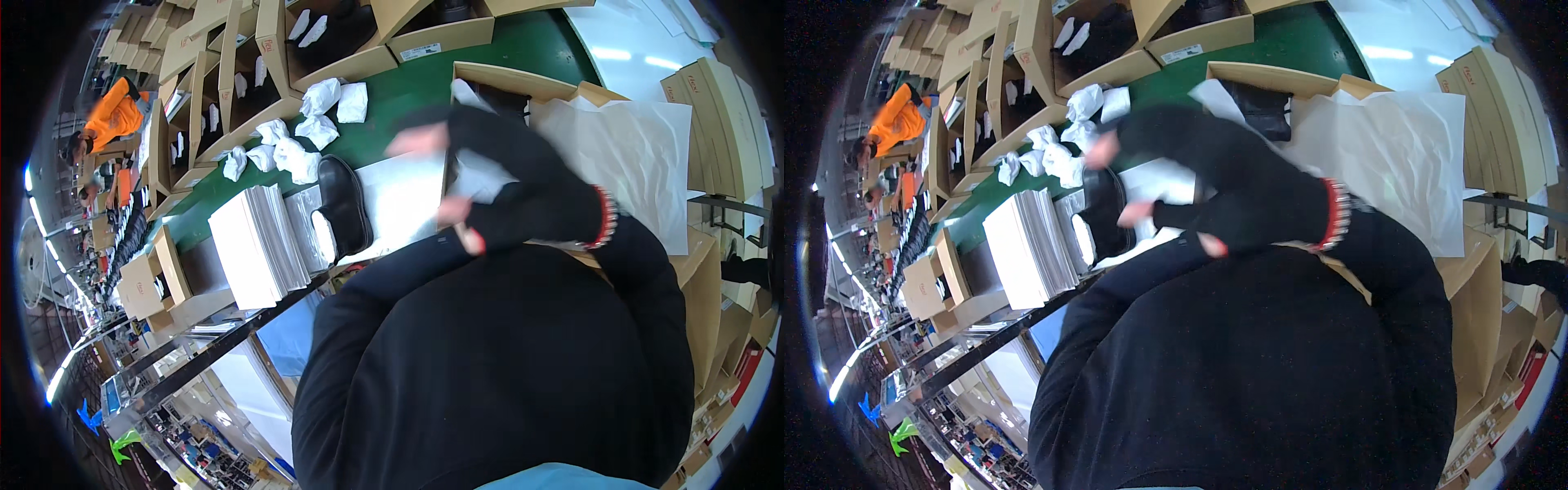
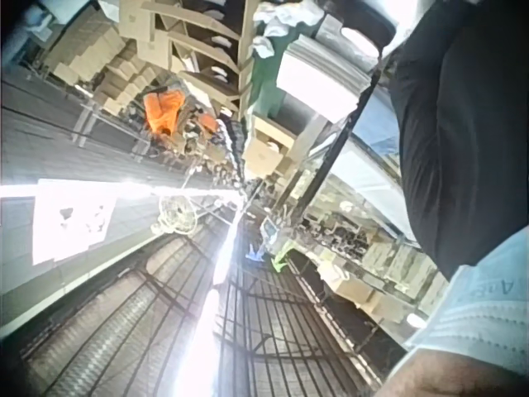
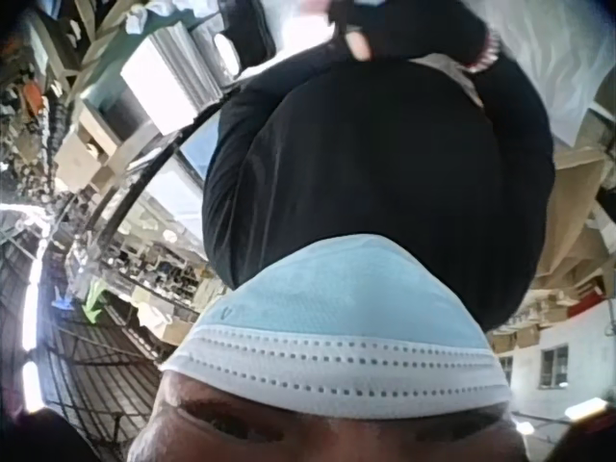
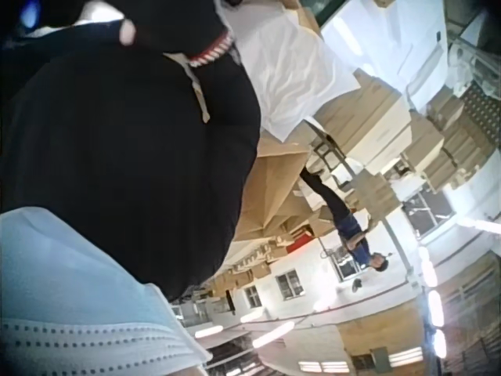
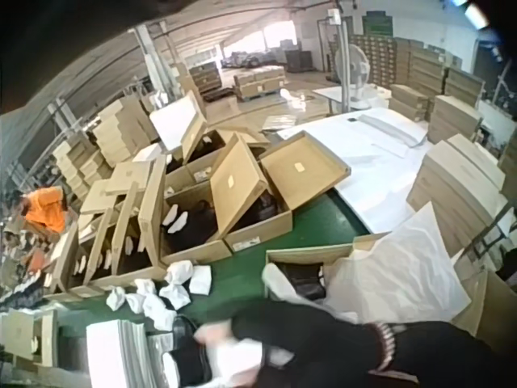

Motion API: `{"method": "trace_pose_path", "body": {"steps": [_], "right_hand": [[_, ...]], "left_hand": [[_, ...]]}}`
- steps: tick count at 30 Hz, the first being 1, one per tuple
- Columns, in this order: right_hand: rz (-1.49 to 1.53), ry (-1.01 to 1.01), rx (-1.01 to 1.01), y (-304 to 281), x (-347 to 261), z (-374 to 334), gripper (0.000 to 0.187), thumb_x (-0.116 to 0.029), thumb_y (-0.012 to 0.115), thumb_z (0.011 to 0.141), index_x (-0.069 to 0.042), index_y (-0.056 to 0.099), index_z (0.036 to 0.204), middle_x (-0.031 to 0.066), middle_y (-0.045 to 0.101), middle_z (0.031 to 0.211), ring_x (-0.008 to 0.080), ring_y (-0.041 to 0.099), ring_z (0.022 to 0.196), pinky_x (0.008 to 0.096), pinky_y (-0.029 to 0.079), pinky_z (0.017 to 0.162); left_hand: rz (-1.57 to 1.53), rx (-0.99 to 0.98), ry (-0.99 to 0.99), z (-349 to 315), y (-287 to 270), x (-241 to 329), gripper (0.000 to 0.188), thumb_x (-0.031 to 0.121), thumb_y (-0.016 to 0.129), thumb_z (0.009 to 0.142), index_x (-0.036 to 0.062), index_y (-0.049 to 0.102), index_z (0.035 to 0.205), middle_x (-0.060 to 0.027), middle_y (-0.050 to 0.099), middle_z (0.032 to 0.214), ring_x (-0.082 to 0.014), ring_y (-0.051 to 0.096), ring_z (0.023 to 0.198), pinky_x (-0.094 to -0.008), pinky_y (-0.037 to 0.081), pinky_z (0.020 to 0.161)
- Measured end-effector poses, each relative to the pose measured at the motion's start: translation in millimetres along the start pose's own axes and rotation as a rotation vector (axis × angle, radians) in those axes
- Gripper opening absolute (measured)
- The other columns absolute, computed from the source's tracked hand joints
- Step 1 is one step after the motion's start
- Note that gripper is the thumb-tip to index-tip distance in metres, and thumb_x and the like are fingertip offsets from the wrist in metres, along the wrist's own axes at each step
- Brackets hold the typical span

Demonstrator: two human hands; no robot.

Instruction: The person repeatedly packs black shoes into cardboard boxes on a conveyor belt. They line each box with tissue paper, place a shoe inside, add crumpled paper for cushioning, and close the box before moving it along the belt. The process is repeated for multiple pairs of shoes throughout the clip.

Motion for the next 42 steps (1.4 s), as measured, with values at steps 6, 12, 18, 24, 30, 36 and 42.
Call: {"method": "trace_pose_path", "body": {"steps": [6,12,18,24,30,36,42], "right_hand": [[-1.177,0.481,-0.218,-30,193,-118,0.079,-0.036,0.080,0.066,-0.004,0.048,0.132,0.0201,0.049,0.134,0.0384,0.042,0.127,0.0464,0.026,0.112],[-1.395,0.562,-0.288,-22,126,-110,0.118,-0.046,0.087,0.047,-0.005,0.034,0.143,0.0198,0.031,0.150,0.0388,0.020,0.142,0.0678,0.009,0.110],[-1.501,1.018,-0.618,-15,182,-146,0.121,-0.044,0.088,0.047,-0.011,0.029,0.147,0.0177,0.027,0.153,0.0392,0.017,0.143,0.0672,0.008,0.111],[-1.192,0.707,-0.073,-1,158,-116,0.098,-0.028,0.080,0.069,-0.012,0.025,0.150,0.0140,0.030,0.152,0.0374,0.021,0.143,0.0634,0.015,0.110],[-0.859,0.493,-0.198,50,145,-64,0.089,-0.025,0.077,0.073,-0.012,0.031,0.148,0.0140,0.036,0.149,0.0346,0.027,0.141,0.0556,0.018,0.113],[-0.911,0.523,-0.140,61,130,-45,0.083,-0.023,0.077,0.074,-0.012,0.035,0.146,0.0140,0.039,0.147,0.0341,0.031,0.140,0.0547,0.020,0.113],[-0.981,0.517,-0.038,30,130,-71,0.080,-0.033,0.075,0.079,-0.013,0.035,0.146,0.0134,0.037,0.149,0.0328,0.029,0.141,0.0546,0.020,0.112]], "left_hand": [[-0.282,-0.214,-0.151,0,20,19,0.038,0.018,0.065,0.083,-0.0010,0.055,0.115,-0.0244,0.062,0.102,-0.0383,0.063,0.089,-0.0411,0.050,0.076],[-0.313,0.039,-0.748,-85,-65,6,0.030,0.018,0.060,0.092,0.0045,0.059,0.118,-0.0095,0.065,0.100,-0.0197,0.064,0.085,-0.0318,0.049,0.077],[0.150,0.441,-0.714,-185,-125,-42,0.017,0.016,0.063,0.091,0.0028,0.068,0.101,-0.0072,0.068,0.079,-0.0170,0.064,0.070,-0.0295,0.050,0.067],[0.953,0.994,-0.905,-407,-336,-122,0.029,0.021,0.065,0.089,0.0044,0.063,0.113,-0.0141,0.068,0.104,-0.0307,0.065,0.096,-0.0378,0.050,0.083],[0.627,0.788,-1.835,-638,-429,-57,0.100,0.075,0.073,0.054,-0.0002,0.060,0.117,-0.0208,0.063,0.112,-0.0360,0.058,0.112,-0.0478,0.046,0.094],[1.376,0.910,-1.346,-505,-438,-41,0.056,0.047,0.084,0.063,0.0064,0.064,0.097,-0.0130,0.066,0.097,-0.0300,0.063,0.091,-0.0430,0.049,0.076],[-0.019,1.198,-0.919,-299,-415,28,0.036,0.027,0.058,0.096,-0.0036,0.063,0.114,-0.0037,0.065,0.099,-0.0090,0.058,0.084,-0.0225,0.046,0.074]]}}
Point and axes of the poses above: each hand's wrist, its own z-axis towards the middle knuckle, its own y-axis out of the palm, x = y × z, the point moved 1 cm from there along z, towards the middle knuckle
